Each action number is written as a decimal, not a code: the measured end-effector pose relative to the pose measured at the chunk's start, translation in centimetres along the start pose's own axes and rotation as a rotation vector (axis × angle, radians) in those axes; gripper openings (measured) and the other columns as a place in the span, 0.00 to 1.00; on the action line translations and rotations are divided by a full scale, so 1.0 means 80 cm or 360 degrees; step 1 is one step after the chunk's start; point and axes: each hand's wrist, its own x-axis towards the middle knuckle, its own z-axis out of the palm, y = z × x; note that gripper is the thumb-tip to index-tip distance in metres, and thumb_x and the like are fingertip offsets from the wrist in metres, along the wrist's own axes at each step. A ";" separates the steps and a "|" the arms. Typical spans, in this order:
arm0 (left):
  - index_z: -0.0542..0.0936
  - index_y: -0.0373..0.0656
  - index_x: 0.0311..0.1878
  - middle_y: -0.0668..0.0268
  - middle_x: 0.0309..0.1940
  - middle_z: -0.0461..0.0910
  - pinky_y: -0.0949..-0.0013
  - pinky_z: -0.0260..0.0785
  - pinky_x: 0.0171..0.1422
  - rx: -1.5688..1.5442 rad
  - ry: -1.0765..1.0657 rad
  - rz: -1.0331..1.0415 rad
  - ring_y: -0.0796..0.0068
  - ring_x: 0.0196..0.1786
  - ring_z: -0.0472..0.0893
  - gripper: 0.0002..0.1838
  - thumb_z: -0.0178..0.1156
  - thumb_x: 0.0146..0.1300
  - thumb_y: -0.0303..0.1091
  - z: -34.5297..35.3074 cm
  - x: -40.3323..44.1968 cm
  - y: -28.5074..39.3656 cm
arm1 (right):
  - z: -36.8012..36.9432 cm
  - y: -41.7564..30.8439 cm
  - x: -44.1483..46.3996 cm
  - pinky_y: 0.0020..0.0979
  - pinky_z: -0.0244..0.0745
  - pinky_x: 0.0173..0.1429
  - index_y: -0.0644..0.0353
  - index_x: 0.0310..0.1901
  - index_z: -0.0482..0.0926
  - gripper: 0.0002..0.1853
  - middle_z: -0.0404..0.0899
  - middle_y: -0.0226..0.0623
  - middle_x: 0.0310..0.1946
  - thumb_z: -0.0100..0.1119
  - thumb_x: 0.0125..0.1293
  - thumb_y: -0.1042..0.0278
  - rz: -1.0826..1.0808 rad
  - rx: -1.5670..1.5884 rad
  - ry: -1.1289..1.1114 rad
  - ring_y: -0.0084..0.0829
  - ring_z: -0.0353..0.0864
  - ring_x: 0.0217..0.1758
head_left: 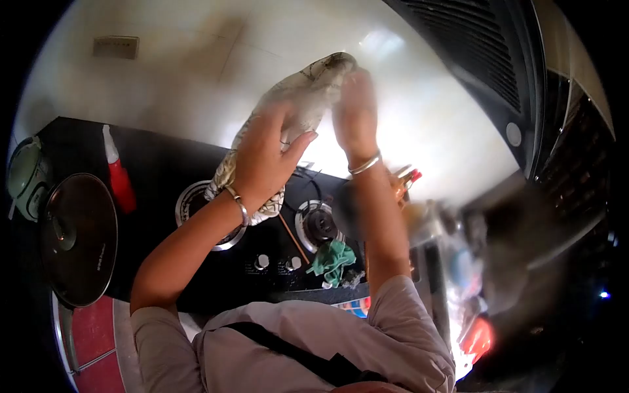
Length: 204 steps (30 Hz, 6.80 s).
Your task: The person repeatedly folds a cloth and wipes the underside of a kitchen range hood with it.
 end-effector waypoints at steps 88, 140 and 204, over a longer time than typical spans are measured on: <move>0.79 0.40 0.34 0.74 0.26 0.76 0.80 0.63 0.33 0.0334 -0.0966 -0.0528 0.87 0.28 0.71 0.08 0.58 0.61 0.34 0.170 0.088 0.124 | -0.142 -0.015 -0.107 0.39 0.72 0.35 0.67 0.46 0.72 0.18 0.77 0.49 0.32 0.62 0.53 0.74 -0.0682 -0.0811 0.0731 0.46 0.77 0.31; 0.73 0.39 0.45 0.63 0.32 0.79 0.74 0.70 0.33 0.0736 -0.0042 -0.1267 0.78 0.28 0.76 0.10 0.52 0.68 0.36 -0.122 -0.180 0.165 | -0.329 -0.080 0.212 0.39 0.74 0.47 0.65 0.37 0.80 0.14 0.80 0.54 0.34 0.56 0.55 0.64 -0.0502 -0.0382 0.1606 0.50 0.80 0.41; 0.74 0.38 0.44 0.58 0.31 0.80 0.69 0.72 0.36 0.0579 0.0181 -0.1260 0.72 0.30 0.78 0.09 0.55 0.66 0.32 -0.129 -0.222 0.148 | -0.323 -0.079 0.216 0.44 0.73 0.46 0.64 0.37 0.79 0.12 0.79 0.55 0.33 0.55 0.59 0.64 -0.0397 -0.0112 0.1798 0.54 0.78 0.39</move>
